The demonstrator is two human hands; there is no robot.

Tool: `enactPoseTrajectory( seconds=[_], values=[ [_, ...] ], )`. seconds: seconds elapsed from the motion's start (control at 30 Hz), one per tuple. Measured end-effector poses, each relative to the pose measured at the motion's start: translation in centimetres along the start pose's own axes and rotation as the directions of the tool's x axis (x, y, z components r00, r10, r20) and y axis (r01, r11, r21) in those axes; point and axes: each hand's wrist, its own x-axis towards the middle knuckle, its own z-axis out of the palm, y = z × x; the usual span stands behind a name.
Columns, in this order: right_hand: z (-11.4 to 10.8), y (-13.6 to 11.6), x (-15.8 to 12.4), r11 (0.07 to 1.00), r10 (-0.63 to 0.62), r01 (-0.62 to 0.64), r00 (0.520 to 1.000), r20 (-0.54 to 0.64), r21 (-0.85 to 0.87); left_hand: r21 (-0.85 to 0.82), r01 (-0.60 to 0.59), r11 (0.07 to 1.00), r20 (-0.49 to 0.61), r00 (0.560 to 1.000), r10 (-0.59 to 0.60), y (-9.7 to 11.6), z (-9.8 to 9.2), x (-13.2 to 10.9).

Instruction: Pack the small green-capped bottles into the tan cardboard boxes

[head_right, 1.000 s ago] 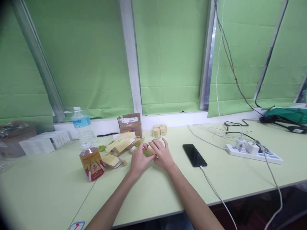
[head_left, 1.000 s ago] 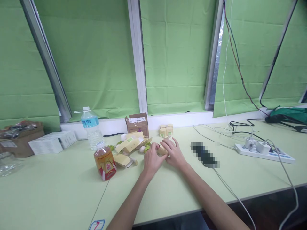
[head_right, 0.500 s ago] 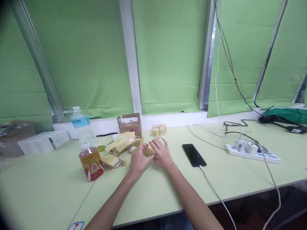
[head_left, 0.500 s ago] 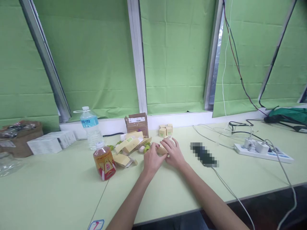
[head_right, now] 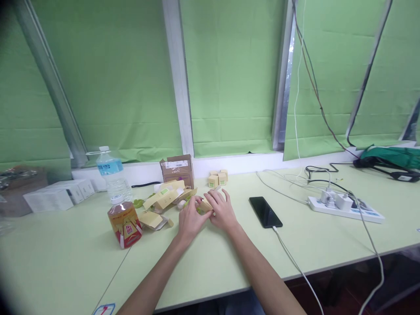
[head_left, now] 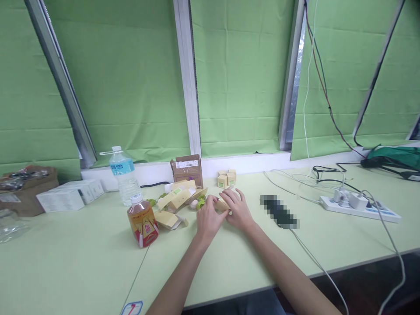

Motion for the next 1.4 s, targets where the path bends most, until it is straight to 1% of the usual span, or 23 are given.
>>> enactPoseTrajectory(
  seconds=[0.2, 0.33, 0.5, 0.57, 0.63, 0.7, 0.77, 0.83, 0.9, 0.97, 1.03, 1.13, 1.23, 1.4],
  values=[
    [-0.2, -0.2, 0.1, 1.000, 0.012, -0.012, 1.000, -0.006, -0.007, 0.006, -0.002, 1.000, -0.017, 1.000, 0.002, 0.0, 0.0, 0.0],
    [-0.3, -0.5, 0.2, 0.999, 0.033, -0.033, 0.999, 0.001, -0.025, 0.011, -0.018, 1.000, -0.052, 0.998, 0.019, 0.0, 0.1, -0.1],
    [-0.5, 0.0, 0.0, 0.978, 0.200, -0.202, 0.979, -0.033, -0.046, 0.004, -0.129, 0.992, -0.094, 0.987, 0.128, -0.7, 0.3, -0.2],
    [-0.6, 0.5, -0.3, 0.974, 0.218, -0.221, 0.975, -0.049, -0.051, -0.016, -0.170, 0.985, -0.119, 0.979, 0.167, -1.0, 0.3, -0.2],
    [-0.8, 1.0, -0.5, 0.974, 0.217, -0.220, 0.974, -0.057, -0.058, -0.057, -0.207, 0.977, -0.134, 0.971, 0.198, -1.1, 0.2, -0.2],
    [-0.9, 1.3, -0.6, 0.974, 0.210, -0.215, 0.975, -0.067, -0.066, -0.130, -0.254, 0.958, -0.115, 0.964, 0.240, -0.9, -0.1, -0.3],
    [-0.8, 1.4, -0.6, 0.977, 0.195, -0.200, 0.978, -0.077, -0.068, -0.226, -0.290, 0.930, -0.071, 0.957, 0.281, -0.5, -0.4, -0.3],
    [-0.6, 1.4, -0.6, 0.981, 0.180, -0.186, 0.980, -0.084, -0.063, -0.328, -0.290, 0.899, -0.006, 0.952, 0.305, -0.2, -0.7, -0.3],
    [-0.5, 1.5, -0.6, 0.984, 0.166, -0.173, 0.981, -0.103, -0.054, -0.405, -0.237, 0.883, 0.048, 0.959, 0.279, 0.0, -0.7, -0.2],
    [-0.4, 1.4, -0.6, 0.987, 0.150, -0.156, 0.981, -0.123, -0.045, -0.439, -0.145, 0.887, 0.091, 0.975, 0.204, -0.1, -0.5, -0.1],
    [-0.3, 1.3, -0.5, 0.990, 0.130, -0.136, 0.983, -0.133, -0.036, -0.406, -0.047, 0.913, 0.112, 0.989, 0.101, -0.3, -0.3, 0.1],
    [-0.2, 1.1, -0.4, 0.993, 0.110, -0.114, 0.985, -0.134, -0.026, -0.264, 0.039, 0.964, 0.103, 0.995, -0.012, -0.5, -0.1, 0.1],
    [-0.1, 0.9, -0.3, 0.994, 0.103, -0.105, 0.984, -0.143, -0.010, -0.153, 0.052, 0.987, 0.097, 0.995, -0.038, -0.3, -0.2, 0.0],
    [-0.2, 1.0, -0.4, 0.993, 0.116, -0.113, 0.983, -0.141, 0.024, -0.087, 0.046, 0.995, 0.109, 0.993, -0.036, 0.0, -0.3, -0.2]
  ],
)
